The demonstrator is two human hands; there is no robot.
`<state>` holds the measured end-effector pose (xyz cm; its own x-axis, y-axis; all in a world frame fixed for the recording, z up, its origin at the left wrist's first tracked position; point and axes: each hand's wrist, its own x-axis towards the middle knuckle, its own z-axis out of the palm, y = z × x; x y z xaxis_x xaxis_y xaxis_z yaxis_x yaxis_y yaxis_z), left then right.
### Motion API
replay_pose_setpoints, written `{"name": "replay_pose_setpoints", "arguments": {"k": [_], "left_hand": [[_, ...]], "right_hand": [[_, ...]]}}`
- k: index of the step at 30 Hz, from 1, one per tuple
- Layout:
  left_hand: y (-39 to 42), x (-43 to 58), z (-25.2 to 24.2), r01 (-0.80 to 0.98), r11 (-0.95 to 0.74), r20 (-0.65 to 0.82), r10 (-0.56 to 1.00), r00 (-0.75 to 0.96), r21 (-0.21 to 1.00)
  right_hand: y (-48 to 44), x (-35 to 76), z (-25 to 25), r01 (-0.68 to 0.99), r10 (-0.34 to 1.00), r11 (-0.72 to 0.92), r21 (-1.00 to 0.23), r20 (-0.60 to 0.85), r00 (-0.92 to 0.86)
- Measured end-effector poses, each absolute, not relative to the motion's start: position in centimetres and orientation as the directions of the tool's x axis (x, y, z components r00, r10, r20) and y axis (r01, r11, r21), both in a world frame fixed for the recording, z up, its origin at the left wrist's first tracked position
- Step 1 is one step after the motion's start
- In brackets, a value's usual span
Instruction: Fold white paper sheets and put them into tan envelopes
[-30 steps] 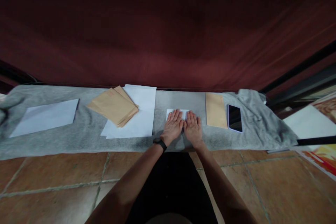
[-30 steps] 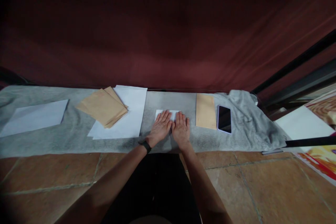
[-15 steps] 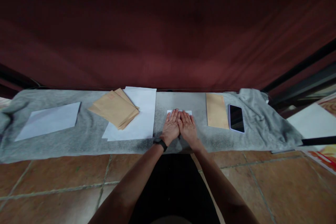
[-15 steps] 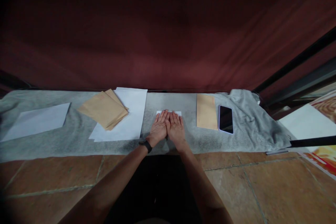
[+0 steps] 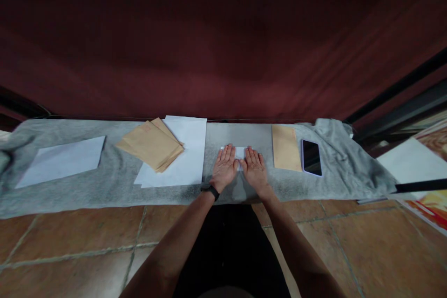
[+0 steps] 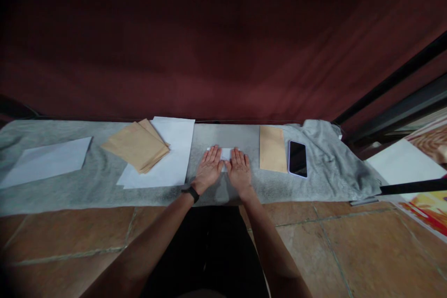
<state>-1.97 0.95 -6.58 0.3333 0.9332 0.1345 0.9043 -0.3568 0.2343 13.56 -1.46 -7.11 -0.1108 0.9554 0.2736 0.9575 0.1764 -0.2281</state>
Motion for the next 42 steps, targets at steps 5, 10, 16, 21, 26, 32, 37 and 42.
{"name": "replay_pose_setpoints", "arguments": {"k": [5, 10, 16, 21, 26, 32, 37, 42], "left_hand": [[0.9, -2.7, -6.3, 0.928, -0.302, 0.117, 0.952, 0.282, 0.219], [0.8, -3.0, -6.0, 0.939, -0.282, 0.105, 0.958, 0.266, 0.197], [0.6, -3.0, -6.2, 0.939, -0.280, 0.149, 0.956, 0.254, 0.198], [0.7, -3.0, -5.9, 0.943, -0.284, 0.135, 0.955, 0.263, 0.171], [0.5, -2.9, -5.5, 0.954, -0.265, 0.094, 0.963, 0.253, 0.144], [-0.1, -3.5, -5.7, 0.967, -0.205, 0.111, 0.976, 0.190, 0.150], [-1.8, -3.5, -5.9, 0.966, -0.199, 0.165, 0.971, 0.172, 0.164], [-4.2, -2.3, -5.9, 0.886, -0.430, 0.173, 0.899, 0.402, 0.176]], "right_hand": [[-1.6, 14.1, -7.5, 0.964, 0.955, 0.140, -0.224, 0.289, -0.072], [-2.1, 14.8, -7.8, 0.970, 0.948, 0.122, -0.210, 0.314, -0.051], [-2.3, 14.9, -7.5, 0.973, 0.943, 0.097, -0.208, 0.331, -0.023], [-3.4, 13.6, -7.2, 0.963, 0.947, 0.173, -0.208, 0.303, -0.105], [-4.9, 13.4, -7.4, 0.962, 0.947, 0.178, -0.209, 0.302, -0.109], [-5.6, 14.8, -7.6, 0.973, 0.938, 0.135, -0.184, 0.339, -0.066], [-5.7, 14.6, -7.6, 0.976, 0.940, 0.127, -0.178, 0.335, -0.061], [-5.7, 14.6, -7.7, 0.973, 0.938, 0.130, -0.190, 0.341, -0.059]]}}
